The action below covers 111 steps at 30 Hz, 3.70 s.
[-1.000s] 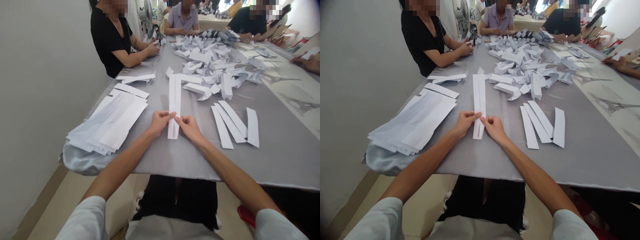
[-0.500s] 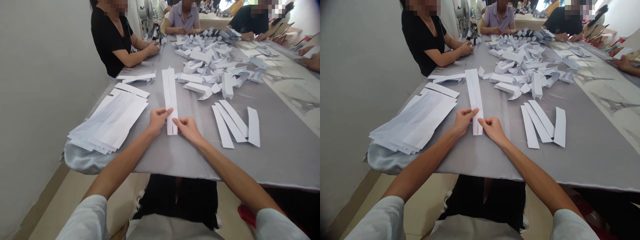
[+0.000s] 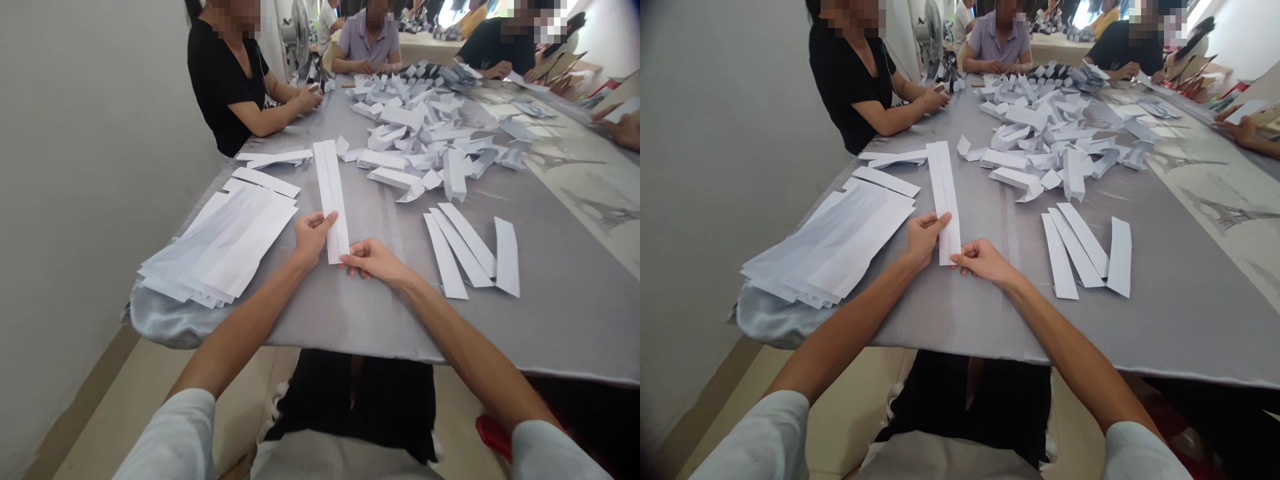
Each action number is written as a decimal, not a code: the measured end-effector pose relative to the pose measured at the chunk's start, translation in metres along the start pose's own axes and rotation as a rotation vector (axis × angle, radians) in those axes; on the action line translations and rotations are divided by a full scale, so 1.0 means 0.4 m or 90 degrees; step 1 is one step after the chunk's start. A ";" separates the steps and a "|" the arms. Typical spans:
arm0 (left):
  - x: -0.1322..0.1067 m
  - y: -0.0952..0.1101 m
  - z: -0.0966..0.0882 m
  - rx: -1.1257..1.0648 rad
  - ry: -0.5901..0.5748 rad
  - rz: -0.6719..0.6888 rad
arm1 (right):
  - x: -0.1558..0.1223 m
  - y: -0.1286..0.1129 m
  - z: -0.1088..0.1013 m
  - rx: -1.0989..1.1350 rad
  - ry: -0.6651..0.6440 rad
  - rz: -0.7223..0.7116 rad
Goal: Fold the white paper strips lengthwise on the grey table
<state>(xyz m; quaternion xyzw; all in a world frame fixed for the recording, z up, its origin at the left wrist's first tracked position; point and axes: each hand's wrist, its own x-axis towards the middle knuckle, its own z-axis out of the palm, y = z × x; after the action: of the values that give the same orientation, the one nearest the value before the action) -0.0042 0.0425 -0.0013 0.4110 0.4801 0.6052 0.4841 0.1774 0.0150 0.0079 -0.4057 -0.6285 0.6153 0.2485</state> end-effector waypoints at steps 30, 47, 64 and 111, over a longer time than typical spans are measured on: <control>-0.019 0.030 -0.018 0.114 -0.474 -0.126 | 0.046 0.033 -0.046 0.094 0.242 -0.130; -0.012 0.046 -0.032 0.181 -0.601 -0.225 | 0.076 0.074 -0.211 0.173 0.503 -0.183; -0.014 0.047 -0.032 0.180 -0.568 -0.236 | 0.064 0.057 -0.174 0.199 0.328 -0.156; 0.062 -0.066 -0.061 0.670 -0.197 0.277 | 0.047 0.071 -0.062 -0.463 0.159 -0.349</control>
<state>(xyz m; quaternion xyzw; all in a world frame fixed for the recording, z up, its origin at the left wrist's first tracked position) -0.0275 0.0640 -0.0311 0.7687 0.5441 0.3038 0.1439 0.1933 0.0421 -0.0205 -0.3566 -0.8525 0.2130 0.3172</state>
